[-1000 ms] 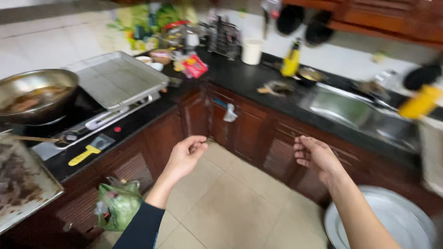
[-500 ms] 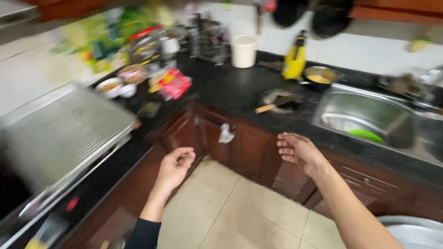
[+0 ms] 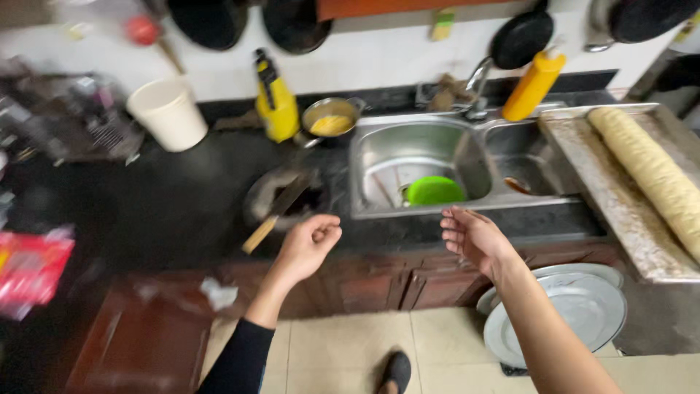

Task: The person places sliced ham pieces onto small round dough bases arranged on a metal baking tray. They then walk to the sink, pour corn kernels from a metal bowl into a green colander, and return to continue placing ham slices on the remaining dough bases.

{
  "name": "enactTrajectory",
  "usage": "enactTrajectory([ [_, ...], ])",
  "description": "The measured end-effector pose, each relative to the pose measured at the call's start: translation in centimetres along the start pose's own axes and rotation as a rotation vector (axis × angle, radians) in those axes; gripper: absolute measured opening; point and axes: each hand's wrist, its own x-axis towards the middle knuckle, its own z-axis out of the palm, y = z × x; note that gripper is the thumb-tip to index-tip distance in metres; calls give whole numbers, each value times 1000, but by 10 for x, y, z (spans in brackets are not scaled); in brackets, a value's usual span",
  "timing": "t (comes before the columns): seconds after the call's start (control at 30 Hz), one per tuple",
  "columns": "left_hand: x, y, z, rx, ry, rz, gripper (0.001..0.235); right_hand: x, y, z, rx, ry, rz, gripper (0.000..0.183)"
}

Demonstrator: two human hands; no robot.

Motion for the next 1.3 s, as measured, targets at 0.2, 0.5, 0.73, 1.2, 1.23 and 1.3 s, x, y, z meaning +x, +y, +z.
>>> enactTrajectory([
  [0.2,127,-25,80,-70,-33,-150,36,86,-50,-60,67,161,-49,20],
  [0.5,281,-189,250,101,-318,-221,50,114,-45,-116,188,406,-103,24],
  [0.73,358,-316,361,262,-540,-327,57,122,-23,-127,278,545,-116,25],
  [1.2,389,-302,384,95,-492,-625,32,141,2,-116,293,692,-79,30],
  [1.23,395,-278,367,79,-493,-582,30,148,-2,-108,268,680,-55,33],
  [1.3,405,-228,326,56,-479,-500,27,163,-10,-89,206,652,5,39],
])
